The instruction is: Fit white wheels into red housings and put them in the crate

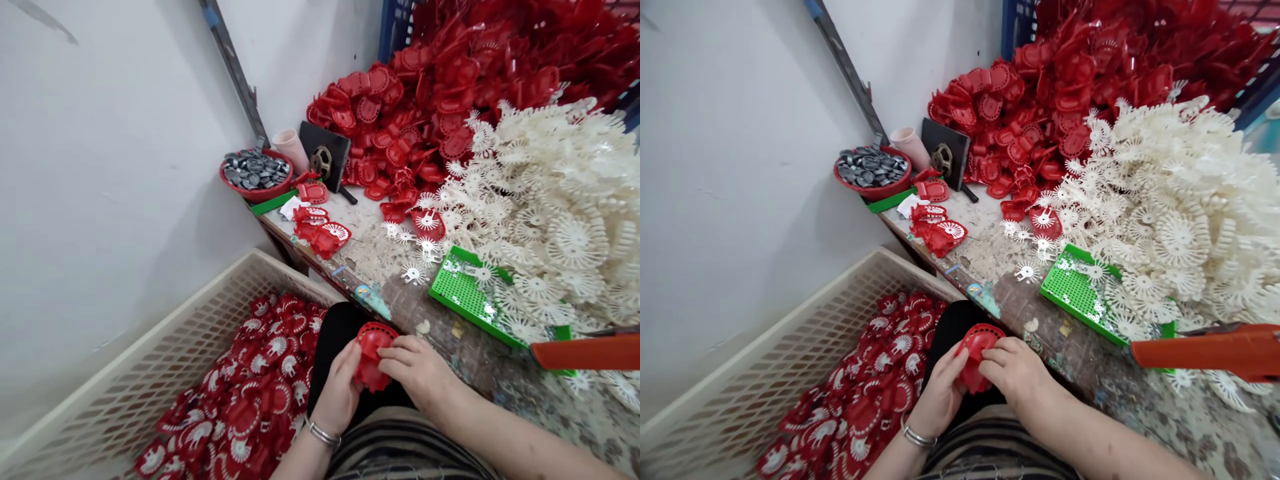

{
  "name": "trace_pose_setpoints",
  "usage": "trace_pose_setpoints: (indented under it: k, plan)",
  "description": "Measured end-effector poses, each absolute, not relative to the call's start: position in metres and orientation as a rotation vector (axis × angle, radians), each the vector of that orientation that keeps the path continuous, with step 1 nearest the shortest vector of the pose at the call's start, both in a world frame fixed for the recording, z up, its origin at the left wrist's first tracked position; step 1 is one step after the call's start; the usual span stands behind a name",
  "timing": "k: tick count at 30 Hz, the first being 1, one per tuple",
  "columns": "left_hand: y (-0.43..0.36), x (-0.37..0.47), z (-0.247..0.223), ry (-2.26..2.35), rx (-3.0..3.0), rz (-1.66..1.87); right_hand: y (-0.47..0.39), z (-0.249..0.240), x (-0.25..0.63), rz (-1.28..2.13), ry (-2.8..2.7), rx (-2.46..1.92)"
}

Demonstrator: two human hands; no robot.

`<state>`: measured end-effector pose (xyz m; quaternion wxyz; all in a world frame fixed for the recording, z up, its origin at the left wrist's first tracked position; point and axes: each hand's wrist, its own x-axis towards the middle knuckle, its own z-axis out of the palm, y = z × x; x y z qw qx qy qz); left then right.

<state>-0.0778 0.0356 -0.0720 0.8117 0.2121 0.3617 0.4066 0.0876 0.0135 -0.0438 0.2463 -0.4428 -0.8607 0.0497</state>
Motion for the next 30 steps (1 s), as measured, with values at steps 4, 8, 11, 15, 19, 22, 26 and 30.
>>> trace_pose_setpoints:
  k: [4,8,11,15,19,22,26,30]
  plan:
    - [0.030,-0.079,-0.074,0.892,0.423,0.832,0.008,-0.056,0.088,0.371,-2.412,-1.209]
    - [0.033,-0.086,-0.074,0.940,0.413,0.894,0.015,-0.029,0.091,0.511,-2.324,-1.149]
    - [0.037,-0.094,-0.076,0.966,0.429,0.901,0.029,-0.007,0.115,0.343,-2.200,-1.286]
    - [0.034,-0.100,-0.083,0.984,0.441,0.831,0.049,-0.001,0.185,-0.113,-1.936,-1.832]
    - [0.025,-0.100,-0.091,0.972,0.449,0.741,0.064,-0.017,0.240,-0.285,-1.729,-2.077]
    - [0.022,-0.099,-0.098,0.936,0.459,0.662,0.072,-0.029,0.249,-0.327,-1.671,-2.172]
    - [0.022,-0.100,-0.110,0.944,0.445,0.620,0.082,-0.036,0.241,-0.309,-1.679,-2.222]
    - [0.023,-0.103,-0.118,0.908,0.405,0.636,0.079,-0.026,0.229,-0.268,-1.764,-2.146]
